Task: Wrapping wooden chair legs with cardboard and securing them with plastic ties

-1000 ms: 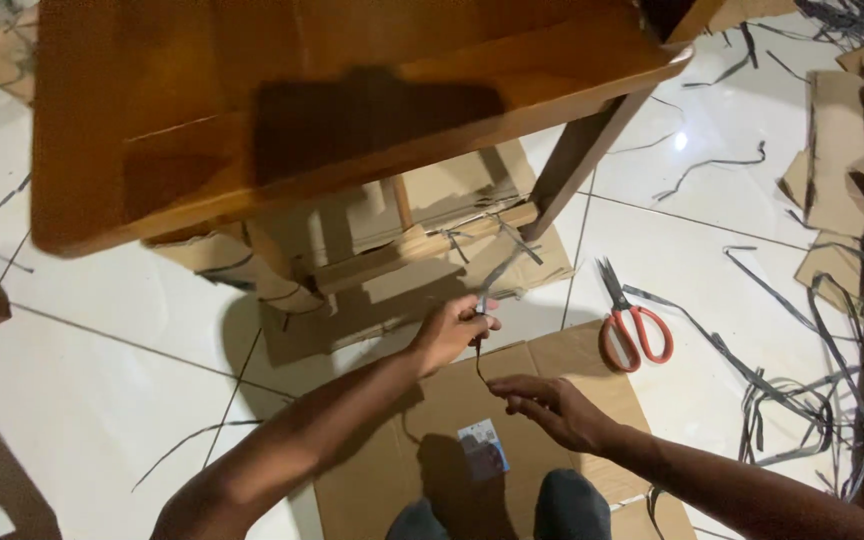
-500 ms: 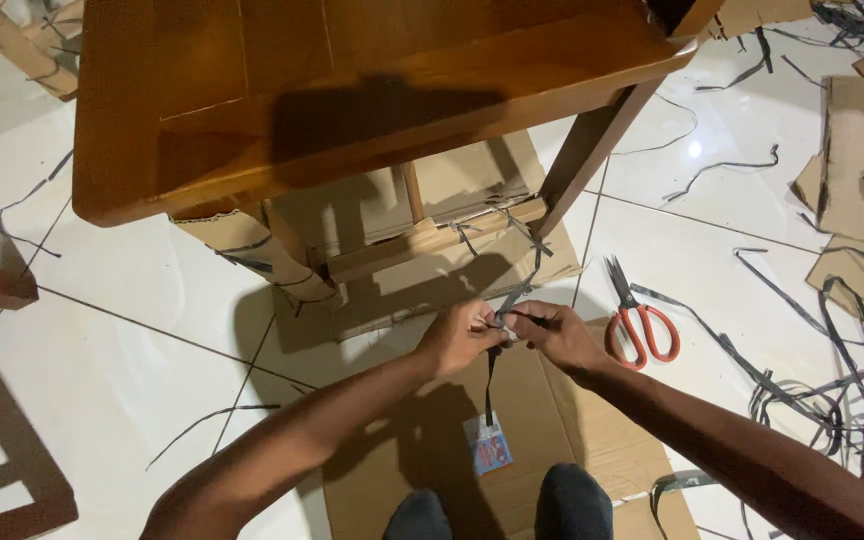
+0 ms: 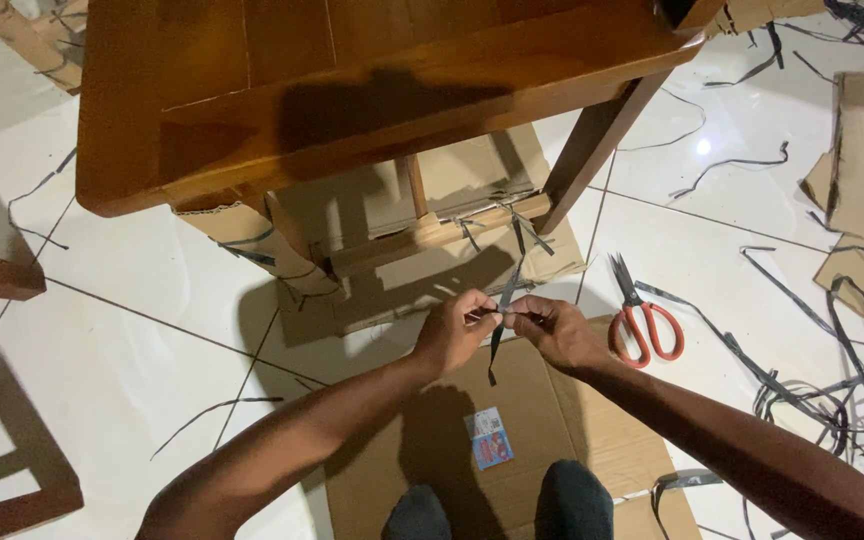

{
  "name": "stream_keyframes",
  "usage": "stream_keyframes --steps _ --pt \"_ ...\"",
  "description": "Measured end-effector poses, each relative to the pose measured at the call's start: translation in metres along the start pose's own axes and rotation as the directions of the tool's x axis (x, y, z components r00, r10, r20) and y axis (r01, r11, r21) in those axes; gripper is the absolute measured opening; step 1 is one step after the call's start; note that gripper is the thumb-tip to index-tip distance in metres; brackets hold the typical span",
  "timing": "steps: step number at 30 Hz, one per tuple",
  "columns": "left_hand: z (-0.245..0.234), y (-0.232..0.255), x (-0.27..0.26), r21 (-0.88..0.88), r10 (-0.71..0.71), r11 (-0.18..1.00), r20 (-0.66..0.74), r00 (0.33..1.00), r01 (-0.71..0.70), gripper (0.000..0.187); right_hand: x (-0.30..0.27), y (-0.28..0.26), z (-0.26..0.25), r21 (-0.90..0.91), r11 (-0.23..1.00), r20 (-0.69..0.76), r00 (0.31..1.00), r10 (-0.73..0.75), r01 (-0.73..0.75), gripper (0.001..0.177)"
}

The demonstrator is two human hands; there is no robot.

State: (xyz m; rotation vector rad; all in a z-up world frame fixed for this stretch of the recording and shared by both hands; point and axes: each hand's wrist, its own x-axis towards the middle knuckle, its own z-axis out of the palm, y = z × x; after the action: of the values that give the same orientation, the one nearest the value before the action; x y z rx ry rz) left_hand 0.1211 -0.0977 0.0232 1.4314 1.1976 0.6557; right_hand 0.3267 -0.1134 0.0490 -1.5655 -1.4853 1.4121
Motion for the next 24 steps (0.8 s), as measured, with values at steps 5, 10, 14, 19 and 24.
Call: stream_keyframes --steps 5,10,14,19,24 --pt "-0.002 0.007 -0.003 0.102 -0.017 0.995 -0.051 0.999 0.022 0.017 -0.008 -0.011 0.002 -0.112 0.994 0.010 1.000 0.000 0.001 0.013" --pt "-0.001 0.008 -0.003 0.146 0.027 0.989 -0.085 0.996 -0.014 0.015 -0.005 -0.001 0.004 -0.174 0.984 -0.011 1.000 -0.027 0.025 0.013" --pt "-0.001 0.008 -0.006 0.174 0.044 0.984 -0.089 0.995 -0.028 0.014 -0.005 -0.002 0.006 -0.207 0.978 -0.032 0.999 -0.036 0.029 0.014" --pt "-0.001 0.007 -0.009 0.178 0.055 0.983 -0.080 0.995 -0.040 0.015 -0.009 -0.010 0.005 -0.242 0.970 -0.023 1.000 0.014 -0.019 0.016" --pt "0.003 -0.005 -0.004 0.166 0.091 0.983 -0.057 0.994 -0.080 0.015 -0.012 -0.014 0.007 -0.266 0.964 -0.044 0.999 0.006 -0.017 0.017"
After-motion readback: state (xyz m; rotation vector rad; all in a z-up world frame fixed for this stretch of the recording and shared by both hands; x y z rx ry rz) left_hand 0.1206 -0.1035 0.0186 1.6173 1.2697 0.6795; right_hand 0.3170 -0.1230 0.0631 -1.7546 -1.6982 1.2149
